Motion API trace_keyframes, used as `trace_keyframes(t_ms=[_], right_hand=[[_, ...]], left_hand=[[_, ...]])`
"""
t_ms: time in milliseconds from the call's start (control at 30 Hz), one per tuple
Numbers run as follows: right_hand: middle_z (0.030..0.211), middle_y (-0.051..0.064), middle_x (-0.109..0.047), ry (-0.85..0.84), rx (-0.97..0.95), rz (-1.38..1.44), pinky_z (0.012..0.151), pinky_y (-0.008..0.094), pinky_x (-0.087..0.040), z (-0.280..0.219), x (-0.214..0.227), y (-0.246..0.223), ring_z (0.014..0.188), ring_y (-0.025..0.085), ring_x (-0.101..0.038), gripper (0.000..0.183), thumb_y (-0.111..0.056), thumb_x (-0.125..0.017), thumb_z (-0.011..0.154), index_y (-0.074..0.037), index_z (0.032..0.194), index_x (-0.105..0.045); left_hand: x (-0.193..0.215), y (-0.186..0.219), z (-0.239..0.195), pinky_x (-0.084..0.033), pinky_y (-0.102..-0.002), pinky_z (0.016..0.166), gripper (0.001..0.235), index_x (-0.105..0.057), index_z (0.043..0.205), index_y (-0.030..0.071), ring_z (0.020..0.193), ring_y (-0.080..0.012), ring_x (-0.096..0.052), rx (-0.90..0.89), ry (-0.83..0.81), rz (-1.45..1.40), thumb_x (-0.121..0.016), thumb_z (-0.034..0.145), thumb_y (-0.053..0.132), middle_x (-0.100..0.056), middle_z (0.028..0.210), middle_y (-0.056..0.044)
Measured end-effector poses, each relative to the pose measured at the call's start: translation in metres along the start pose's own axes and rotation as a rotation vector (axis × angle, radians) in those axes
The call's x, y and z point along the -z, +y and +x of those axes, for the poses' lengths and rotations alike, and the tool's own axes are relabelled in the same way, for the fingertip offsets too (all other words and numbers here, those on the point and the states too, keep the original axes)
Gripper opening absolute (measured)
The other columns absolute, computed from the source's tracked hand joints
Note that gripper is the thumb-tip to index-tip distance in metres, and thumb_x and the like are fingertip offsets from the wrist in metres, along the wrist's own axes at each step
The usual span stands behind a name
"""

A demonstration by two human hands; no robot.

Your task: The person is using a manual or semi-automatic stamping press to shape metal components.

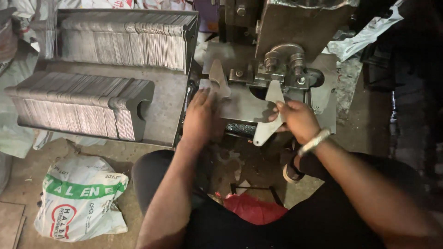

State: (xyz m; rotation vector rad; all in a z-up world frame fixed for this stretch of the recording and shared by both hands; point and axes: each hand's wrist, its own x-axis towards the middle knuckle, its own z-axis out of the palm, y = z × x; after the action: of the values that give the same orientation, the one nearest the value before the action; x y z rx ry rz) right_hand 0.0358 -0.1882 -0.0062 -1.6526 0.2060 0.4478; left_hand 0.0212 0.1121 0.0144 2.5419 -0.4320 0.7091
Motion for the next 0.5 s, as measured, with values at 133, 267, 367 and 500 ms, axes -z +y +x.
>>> trace_keyframes(t_ms=[133, 267, 367, 500], right_hand=[[0.088, 0.004, -0.072, -0.014, -0.037, 0.12, 0.062, 0.031, -0.057, 0.03, 0.0, 0.0, 0.08, 0.013, -0.073, 0.028, -0.03, -0.059, 0.104, -0.003, 0.105, -0.067], [0.085, 0.007, -0.074, 0.024, -0.066, 0.161, 0.058, 0.028, -0.051, 0.044, -0.002, 0.012, 0.073, 0.017, -0.069, 0.026, -0.029, -0.06, 0.104, -0.004, 0.101, -0.066], [0.087, 0.007, -0.074, 0.052, -0.067, 0.103, 0.057, 0.029, -0.049, 0.033, -0.003, 0.004, 0.074, 0.017, -0.068, 0.027, -0.031, -0.059, 0.105, -0.005, 0.101, -0.066], [0.089, 0.007, -0.073, 0.048, -0.086, 0.096, 0.063, 0.033, -0.059, 0.031, -0.008, -0.005, 0.077, 0.017, -0.071, 0.029, -0.031, -0.056, 0.105, -0.006, 0.101, -0.068]], left_hand=[[-0.007, -0.008, 0.001, -0.051, -0.045, 0.102, 0.032, -0.065, 0.124, -0.002, 0.118, -0.0387, -0.061, 0.182, -0.197, -0.145, -0.067, 0.096, 0.013, -0.066, 0.125, -0.022], [-0.006, -0.009, -0.001, -0.05, -0.045, 0.102, 0.038, -0.065, 0.126, -0.002, 0.121, -0.0372, -0.061, 0.126, -0.238, -0.046, -0.06, 0.088, 0.002, -0.067, 0.123, -0.019], [-0.004, -0.007, -0.001, -0.049, -0.045, 0.103, 0.044, -0.066, 0.125, -0.003, 0.121, -0.0387, -0.06, 0.048, -0.194, -0.012, -0.06, 0.081, -0.002, -0.067, 0.122, -0.02], [0.006, -0.002, 0.006, -0.05, -0.046, 0.1, 0.043, -0.068, 0.125, -0.001, 0.115, -0.0386, -0.062, 0.067, -0.134, -0.131, -0.061, 0.083, -0.002, -0.068, 0.118, -0.018]])
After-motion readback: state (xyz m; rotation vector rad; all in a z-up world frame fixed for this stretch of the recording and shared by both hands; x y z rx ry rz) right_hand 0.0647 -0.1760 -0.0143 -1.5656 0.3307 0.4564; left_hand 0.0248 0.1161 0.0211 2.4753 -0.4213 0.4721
